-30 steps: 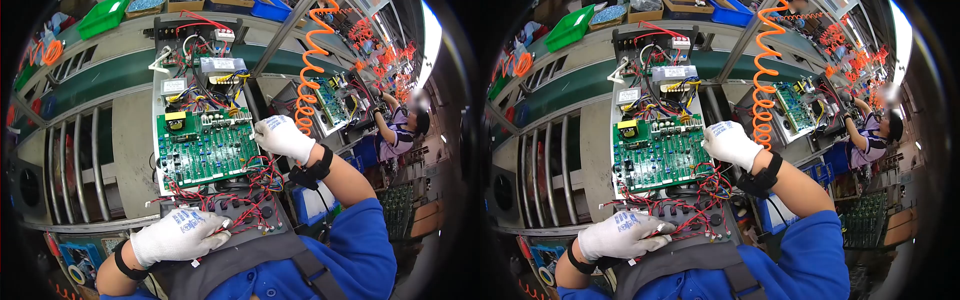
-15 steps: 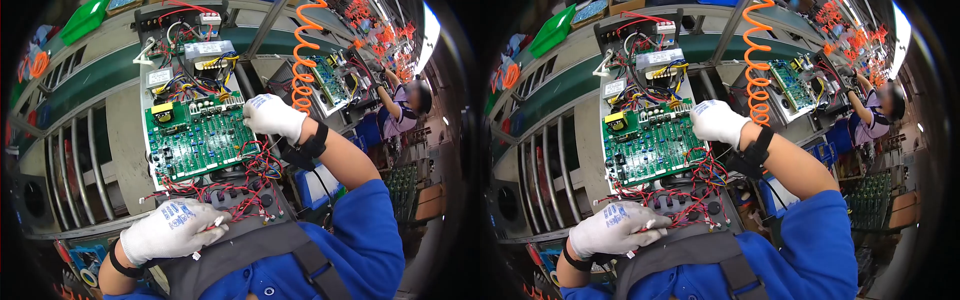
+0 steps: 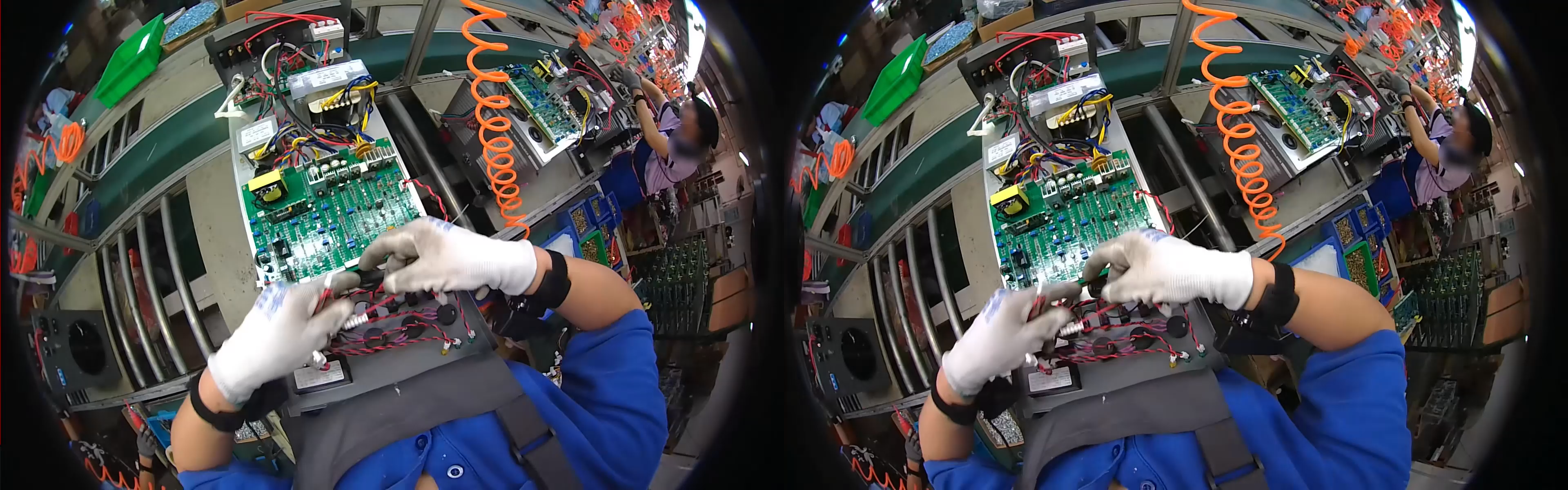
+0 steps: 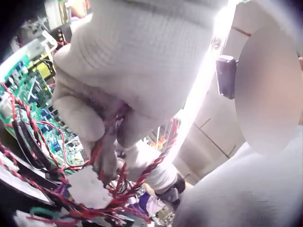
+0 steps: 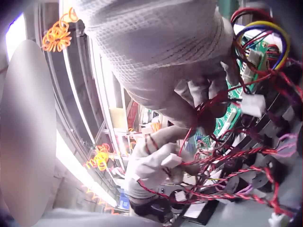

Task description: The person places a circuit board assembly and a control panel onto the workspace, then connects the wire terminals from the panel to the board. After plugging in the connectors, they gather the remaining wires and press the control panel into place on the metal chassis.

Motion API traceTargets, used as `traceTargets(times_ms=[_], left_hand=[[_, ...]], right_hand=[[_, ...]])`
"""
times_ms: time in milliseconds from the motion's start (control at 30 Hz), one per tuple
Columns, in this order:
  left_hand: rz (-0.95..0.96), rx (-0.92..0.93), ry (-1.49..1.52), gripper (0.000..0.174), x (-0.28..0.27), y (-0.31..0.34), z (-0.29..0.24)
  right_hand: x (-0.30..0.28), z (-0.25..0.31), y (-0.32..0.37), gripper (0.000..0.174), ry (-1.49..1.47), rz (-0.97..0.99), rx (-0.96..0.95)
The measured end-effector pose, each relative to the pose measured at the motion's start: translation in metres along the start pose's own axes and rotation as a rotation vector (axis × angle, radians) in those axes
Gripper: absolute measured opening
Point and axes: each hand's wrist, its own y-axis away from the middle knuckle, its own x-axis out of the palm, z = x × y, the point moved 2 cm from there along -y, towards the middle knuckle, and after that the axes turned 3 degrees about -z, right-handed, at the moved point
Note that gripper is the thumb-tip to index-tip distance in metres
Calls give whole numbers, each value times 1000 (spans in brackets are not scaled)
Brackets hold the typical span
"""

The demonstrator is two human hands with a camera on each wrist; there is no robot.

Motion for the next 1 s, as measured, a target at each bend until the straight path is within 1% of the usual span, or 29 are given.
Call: traceTargets(times_ms=[33, 67, 100, 167, 200, 233, 300, 333, 367, 433, 467, 500, 567, 600, 633, 700, 733, 767, 800, 833, 867, 900, 933, 967, 1000], left_hand=[[-24, -30, -34, 32, 1, -10, 6], [-2, 29, -204, 32, 1, -17, 3], [-7, 29, -207, 32, 3, -20, 5], [118, 99, -243, 31, 8, -24, 5], [94, 79, -233, 30, 8, -20, 5], [89, 76, -236, 30, 8, -19, 6], [120, 6, -190, 30, 7, -16, 13], [103, 90, -181, 29, 10, -15, 20], [93, 158, -228, 30, 12, -14, 21], [90, 274, -371, 31, 18, -12, 18], [190, 205, -484, 36, 20, -12, 11], [155, 275, -526, 39, 25, -12, 10], [68, 433, -613, 38, 30, -11, 6], [60, 440, -604, 38, 31, -12, 6], [-22, 480, -603, 36, 30, -14, 4], [-207, 363, -564, 28, 29, -23, 9], [-239, 325, -605, 25, 25, -23, 8], [-269, 281, -647, 23, 19, -24, 7], [-284, 207, -565, 21, 17, -26, 9], [-287, 196, -572, 21, 17, -28, 13], [-396, 230, -504, 20, 16, -30, 17], [-504, 265, -438, 20, 13, -29, 17], [-343, 89, -203, 17, 10, -32, 18], [-338, 83, -217, 17, 10, -32, 18], [-270, 85, 158, 16, 11, -33, 20]], right_hand=[[-3, -14, -7, 40, -102, 10, -82], [-6, 3, 2, 37, -166, 37, 86], [-6, 0, 1, 37, -163, 38, 80], [-5, -3, -1, 38, -279, 71, -138], [-4, 1, 5, 41, -332, 96, -83], [-8, 3, 7, 41, -331, 100, -88], [-17, 4, 7, 45, -169, 144, -41], [-17, -1, 2, 39, -221, 117, 70], [-15, 3, 2, 39, -225, 121, 65], [-7, 15, 7, 36, 81, 388, -65], [-7, 10, 2, 39, 128, 482, -86], [-11, 10, 5, 39, 133, 486, -82], [-22, 20, 14, 43, -2, 367, -21], [-24, 17, 18, 47, -92, 331, 49], [-26, 18, 20, 47, -80, 330, 55], [-31, 19, 23, 48, 74, 235, 45], [-31, 19, 29, 44, 115, 183, 61], [-31, 20, 35, 40, 223, 138, 28], [-32, 14, 39, 39, 245, 127, -28], [-32, 6, 44, 39, 265, 115, -88], [-29, 0, 49, 35, 280, 154, -248], [-25, -14, 49, 30, 304, 247, -284], [-25, -18, 48, 28, 318, 241, -245], [-23, -17, 48, 26, 329, 232, -205], [-22, -7, 46, 25, 308, 113, -164]])
